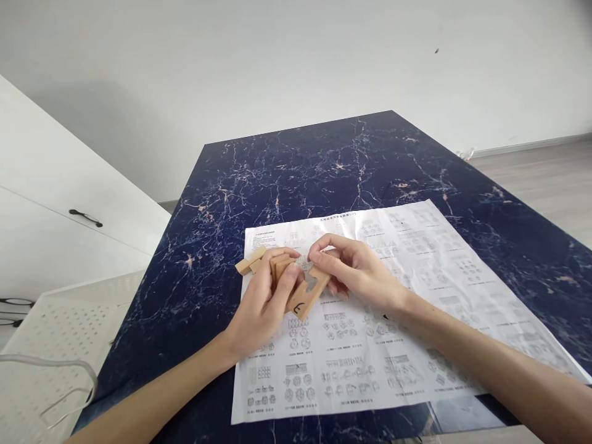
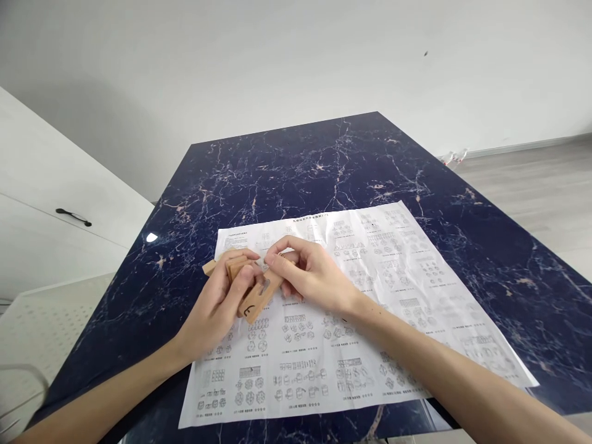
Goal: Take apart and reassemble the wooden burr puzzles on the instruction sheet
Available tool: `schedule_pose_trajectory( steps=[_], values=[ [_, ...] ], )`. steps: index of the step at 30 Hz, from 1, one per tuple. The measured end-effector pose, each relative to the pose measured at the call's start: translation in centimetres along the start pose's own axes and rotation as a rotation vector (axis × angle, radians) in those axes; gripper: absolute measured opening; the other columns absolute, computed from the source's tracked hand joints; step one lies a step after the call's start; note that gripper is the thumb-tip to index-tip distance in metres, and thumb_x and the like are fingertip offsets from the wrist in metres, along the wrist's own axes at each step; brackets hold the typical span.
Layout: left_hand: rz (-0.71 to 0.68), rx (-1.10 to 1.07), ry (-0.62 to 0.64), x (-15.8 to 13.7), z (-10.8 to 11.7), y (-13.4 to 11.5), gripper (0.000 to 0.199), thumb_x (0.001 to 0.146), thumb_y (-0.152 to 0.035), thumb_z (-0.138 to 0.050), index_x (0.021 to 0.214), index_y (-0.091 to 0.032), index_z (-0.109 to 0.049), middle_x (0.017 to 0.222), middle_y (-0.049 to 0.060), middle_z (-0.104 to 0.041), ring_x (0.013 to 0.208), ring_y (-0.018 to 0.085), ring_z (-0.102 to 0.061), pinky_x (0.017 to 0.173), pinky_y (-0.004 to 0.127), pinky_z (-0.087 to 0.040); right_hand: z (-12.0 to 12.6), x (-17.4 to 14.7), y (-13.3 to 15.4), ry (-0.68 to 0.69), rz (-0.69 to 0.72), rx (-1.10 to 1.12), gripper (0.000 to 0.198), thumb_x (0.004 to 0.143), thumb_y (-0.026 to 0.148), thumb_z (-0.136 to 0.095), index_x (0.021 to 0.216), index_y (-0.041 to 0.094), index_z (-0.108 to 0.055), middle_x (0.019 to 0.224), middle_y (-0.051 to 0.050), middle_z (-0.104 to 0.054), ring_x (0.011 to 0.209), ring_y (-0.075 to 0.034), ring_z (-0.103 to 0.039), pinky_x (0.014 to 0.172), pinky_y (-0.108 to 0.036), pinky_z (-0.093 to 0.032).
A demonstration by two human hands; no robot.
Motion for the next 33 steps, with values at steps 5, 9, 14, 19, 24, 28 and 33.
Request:
schedule_pose_trajectory(
  steps=[5, 9, 14, 19, 24, 28, 33],
  values=[
    [-0.011, 0.013, -0.015, 0.7, 0.4, 0.3, 0.027, 0.113, -0.047, -0.042, 0.122, -0.024, -0.052, 0.081, -0.002, -0.058, 0.072, 0.018, -0.057, 0.082, 0.037, -0.052, 0.6, 0.1, 0.0, -0.075, -0.013, 0.052, 0.029, 0.102, 0.049, -0.067, 0.091, 0.023, -0.062, 0.058, 0.006, -0.057, 0.047, -0.010, -0.047, 0.045, -0.024, -0.034],
    [-0.023, 0.111, 0.017, 0.7, 0.4, 0.4, 0.034, 0.112, -0.047, -0.041, 0.134, -0.024, -0.053, 0.088, 0.001, -0.060, 0.081, 0.020, -0.060, 0.083, 0.038, -0.050, 1.3, 0.3, -0.3, -0.139, -0.018, 0.133, 0.028, 0.100, 0.047, -0.070, 0.089, 0.023, -0.062, 0.059, 0.006, -0.056, 0.045, -0.009, -0.044, 0.043, -0.025, -0.030],
    [0.006, 0.141, 0.137, 0.4, 0.0, 0.8, 0.045, 0.108, -0.039, -0.050, 0.150, -0.024, -0.044, 0.088, 0.000, -0.059, 0.071, 0.018, -0.054, 0.067, 0.033, -0.050, 1.8, 0.4, -0.3, -0.188, -0.021, 0.200, 0.031, 0.100, 0.046, -0.070, 0.083, 0.023, -0.059, 0.053, 0.008, -0.048, 0.044, -0.009, -0.037, 0.045, -0.026, -0.028],
    [0.009, 0.081, 0.210, 0.2, -0.6, 0.6, 0.057, 0.107, -0.029, -0.052, 0.160, -0.027, -0.032, 0.122, 0.010, -0.067, 0.108, 0.025, -0.070, 0.087, 0.037, -0.061, 1.9, 0.6, -0.1, -0.204, -0.044, 0.222, 0.031, 0.099, 0.045, -0.069, 0.080, 0.023, -0.058, 0.052, 0.008, -0.045, 0.044, -0.009, -0.034, 0.045, -0.027, -0.026],
    [-0.001, 0.104, 0.235, 0.2, -0.7, 0.6, 0.062, 0.105, -0.030, -0.058, 0.161, -0.028, -0.031, 0.135, 0.013, -0.066, 0.119, 0.030, -0.071, 0.098, 0.045, -0.061, 1.9, 0.6, 0.0, -0.211, -0.050, 0.227, 0.030, 0.098, 0.043, -0.070, 0.079, 0.023, -0.058, 0.052, 0.009, -0.045, 0.044, -0.009, -0.033, 0.045, -0.028, -0.026],
    [-0.024, 0.191, 0.215, 0.2, -0.4, 0.7, 0.067, 0.100, -0.027, -0.063, 0.160, -0.028, -0.033, 0.142, 0.016, -0.063, 0.122, 0.033, -0.070, 0.098, 0.048, -0.062, 2.0, 0.5, -0.1, -0.208, -0.049, 0.241, 0.030, 0.098, 0.043, -0.070, 0.080, 0.022, -0.059, 0.052, 0.008, -0.046, 0.044, -0.008, -0.034, 0.046, -0.027, -0.025],
    [-0.021, 0.135, 0.233, 0.2, -0.5, 0.7, 0.063, 0.104, -0.023, -0.055, 0.162, -0.029, -0.032, 0.154, 0.016, -0.056, 0.132, 0.031, -0.067, 0.105, 0.046, -0.062, 2.0, 0.5, -0.3, -0.202, -0.047, 0.239, 0.029, 0.099, 0.041, -0.070, 0.079, 0.022, -0.058, 0.052, 0.008, -0.047, 0.045, -0.009, -0.034, 0.047, -0.028, -0.026]
  ],
)
Point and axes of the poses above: each hand's wrist, its own x-axis towards the middle knuckle, its own z-axis out of the back of the hand, y = z × x, the point moved 5 cm from there along x, towards the middle knuckle
